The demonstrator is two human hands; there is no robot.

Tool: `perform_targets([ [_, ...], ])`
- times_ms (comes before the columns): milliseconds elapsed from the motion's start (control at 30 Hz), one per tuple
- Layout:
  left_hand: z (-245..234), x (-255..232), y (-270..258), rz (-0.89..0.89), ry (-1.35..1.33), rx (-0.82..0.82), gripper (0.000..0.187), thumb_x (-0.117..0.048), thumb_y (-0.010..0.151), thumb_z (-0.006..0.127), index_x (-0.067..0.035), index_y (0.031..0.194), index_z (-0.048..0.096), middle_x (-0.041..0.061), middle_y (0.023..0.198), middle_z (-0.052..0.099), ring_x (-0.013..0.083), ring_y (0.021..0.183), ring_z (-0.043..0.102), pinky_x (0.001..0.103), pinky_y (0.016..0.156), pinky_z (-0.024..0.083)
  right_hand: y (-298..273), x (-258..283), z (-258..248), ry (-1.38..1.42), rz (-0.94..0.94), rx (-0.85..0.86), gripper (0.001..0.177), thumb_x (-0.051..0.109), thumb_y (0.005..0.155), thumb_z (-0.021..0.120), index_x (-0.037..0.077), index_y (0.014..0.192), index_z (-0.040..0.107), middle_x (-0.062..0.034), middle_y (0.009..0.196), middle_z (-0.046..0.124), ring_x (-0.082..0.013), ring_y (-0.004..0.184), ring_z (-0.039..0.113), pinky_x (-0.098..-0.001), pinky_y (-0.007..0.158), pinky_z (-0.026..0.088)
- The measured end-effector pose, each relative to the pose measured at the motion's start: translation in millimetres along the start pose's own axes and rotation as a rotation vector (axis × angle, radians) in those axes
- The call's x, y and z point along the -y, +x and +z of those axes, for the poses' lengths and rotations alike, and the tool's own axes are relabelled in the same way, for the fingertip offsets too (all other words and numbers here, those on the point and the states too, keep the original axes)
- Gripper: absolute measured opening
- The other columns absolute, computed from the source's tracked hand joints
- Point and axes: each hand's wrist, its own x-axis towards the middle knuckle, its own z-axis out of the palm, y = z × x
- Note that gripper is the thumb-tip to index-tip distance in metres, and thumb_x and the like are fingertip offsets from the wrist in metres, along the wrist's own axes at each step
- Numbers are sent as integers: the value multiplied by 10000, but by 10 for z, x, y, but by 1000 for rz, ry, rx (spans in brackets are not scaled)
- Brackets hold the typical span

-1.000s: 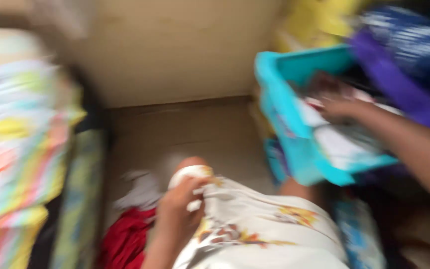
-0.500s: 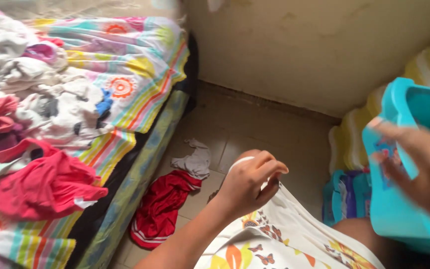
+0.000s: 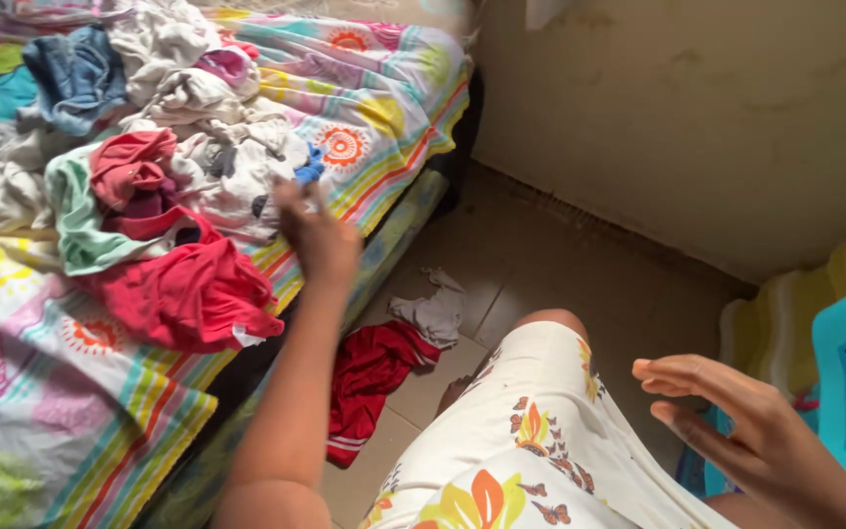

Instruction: Fold laundry and organize it into a plastic drawer unit.

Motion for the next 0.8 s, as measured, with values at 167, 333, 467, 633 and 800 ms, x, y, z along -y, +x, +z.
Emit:
perform_targets([
  [167, -358, 586, 130, -143, 414, 31, 658, -147, 712, 769, -40, 1347, 631, 263, 1470, 414, 483, 1378, 343, 614, 1091, 318, -152, -205, 89, 62, -33, 72, 388, 195, 948, 700, 11, 1289, 684, -82, 1279, 692, -199, 1138, 685, -334, 907, 549],
  [333, -593, 1067, 476, -267, 428, 260, 366, -157, 879, 715, -105, 1239, 679, 194, 1369, 549, 448, 1256, 523, 554, 974, 481, -208, -210, 81, 54, 39, 75, 387, 207, 946, 707, 14, 1282, 703, -81, 1276, 693, -205, 1142, 689, -337, 912, 550],
  [467, -750, 1330, 1024, -201, 528, 406, 560, -576, 877, 802, -51, 1050, 717, 255, 1075, 667, 460, 967, 669, 554, 779, 549, -256, -149, 8, -33, -2, 19, 403, 234, 943, 706, 1, 1269, 670, -85, 1258, 706, -207, 1183, 665, -337, 946, 516],
  [633, -465, 2291, 1700, -357, 94, 465, 260, -226, 847, 713, -51, 1038, 734, 184, 988, 718, 350, 870, 709, 476, 795, 588, -314, -100, -3, -7, -21, 2, 390, 240, 957, 694, 1, 1264, 674, -83, 1255, 705, -206, 1175, 670, -337, 939, 524],
  [800, -334, 2815, 2299, -486, -878, -294, 233, -97, 926, 676, -62, 1150, 622, 66, 1010, 724, 155, 795, 740, 331, 664, 651, -330, -76, 21, 4, 61, 19, 391, 248, 951, 700, 13, 1263, 685, -67, 1250, 712, -198, 1170, 669, -338, 934, 522],
])
